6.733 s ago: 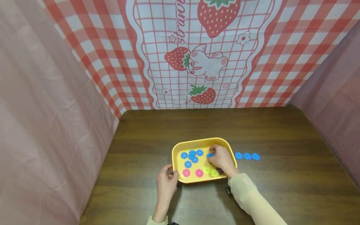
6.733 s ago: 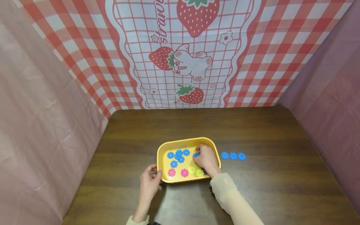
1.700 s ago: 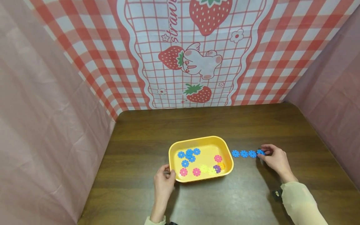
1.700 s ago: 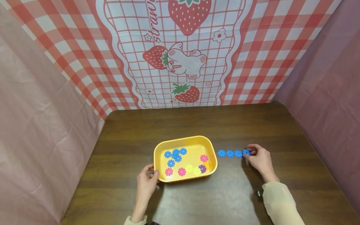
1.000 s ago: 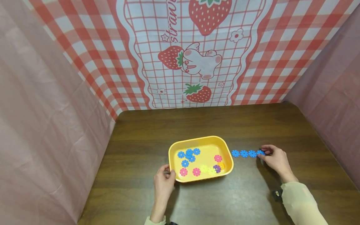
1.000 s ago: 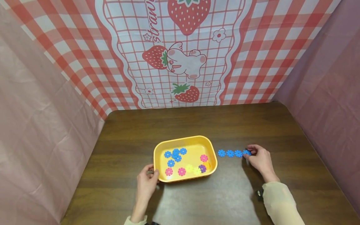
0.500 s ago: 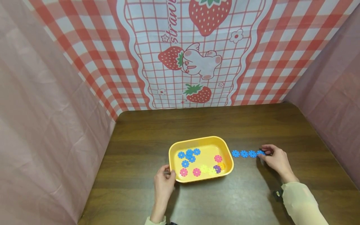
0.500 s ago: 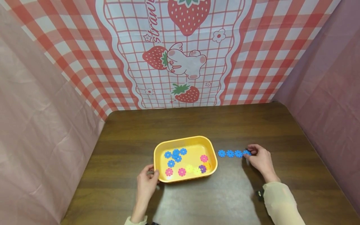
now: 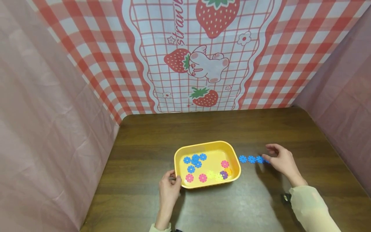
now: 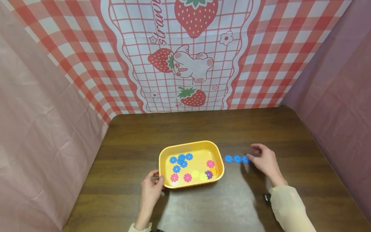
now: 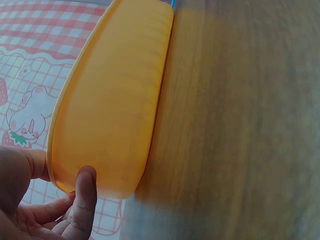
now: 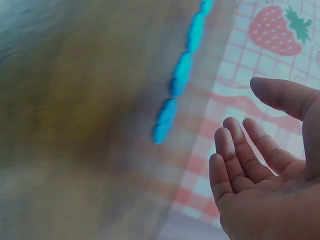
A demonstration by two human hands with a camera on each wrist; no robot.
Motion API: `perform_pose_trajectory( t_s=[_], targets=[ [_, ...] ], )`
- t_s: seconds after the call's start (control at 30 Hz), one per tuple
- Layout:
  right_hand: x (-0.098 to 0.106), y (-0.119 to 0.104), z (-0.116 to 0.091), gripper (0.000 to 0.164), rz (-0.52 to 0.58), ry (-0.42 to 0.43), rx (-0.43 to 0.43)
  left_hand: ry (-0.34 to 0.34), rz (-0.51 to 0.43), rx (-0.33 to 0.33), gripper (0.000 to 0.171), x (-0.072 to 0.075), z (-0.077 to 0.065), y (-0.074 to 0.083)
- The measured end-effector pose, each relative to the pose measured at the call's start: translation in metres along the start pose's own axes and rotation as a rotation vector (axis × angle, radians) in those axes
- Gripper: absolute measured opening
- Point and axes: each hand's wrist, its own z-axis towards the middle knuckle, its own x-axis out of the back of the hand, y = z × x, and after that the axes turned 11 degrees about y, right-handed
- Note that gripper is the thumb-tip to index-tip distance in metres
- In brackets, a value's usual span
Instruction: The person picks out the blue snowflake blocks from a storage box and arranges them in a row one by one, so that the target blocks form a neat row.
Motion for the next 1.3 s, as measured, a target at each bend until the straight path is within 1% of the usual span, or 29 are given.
perform_pose_trajectory(
  t_s=[0.13,0.3,0.57,0.8,1.07,1.3],
  targets=[
    [0.000,-0.018,0.003,0.045,0.024,0.010,0.050,-0.003,-0.011,-0.001,0.021,0.000,0.000,0.000],
    [-0.003,-0.040,0.006,0.045,0.064,-0.013,0.098,-0.004,-0.012,0.002,0.021,0.000,0.000,0.000],
    [-0.012,-0.064,0.008,0.040,0.101,-0.028,0.150,-0.010,0.014,0.014,0.022,0.000,0.001,-0.001],
    [-0.022,-0.085,0.010,0.041,0.140,-0.107,0.163,-0.006,0.026,0.014,0.022,0.000,0.001,-0.001],
    [-0.036,-0.104,0.014,0.041,0.157,-0.164,0.192,-0.006,0.038,0.019,0.021,0.000,0.001,0.000],
    [-0.052,-0.120,0.015,0.039,0.188,-0.230,0.190,-0.003,0.016,0.011,0.021,0.000,0.001,-0.001]
  ],
)
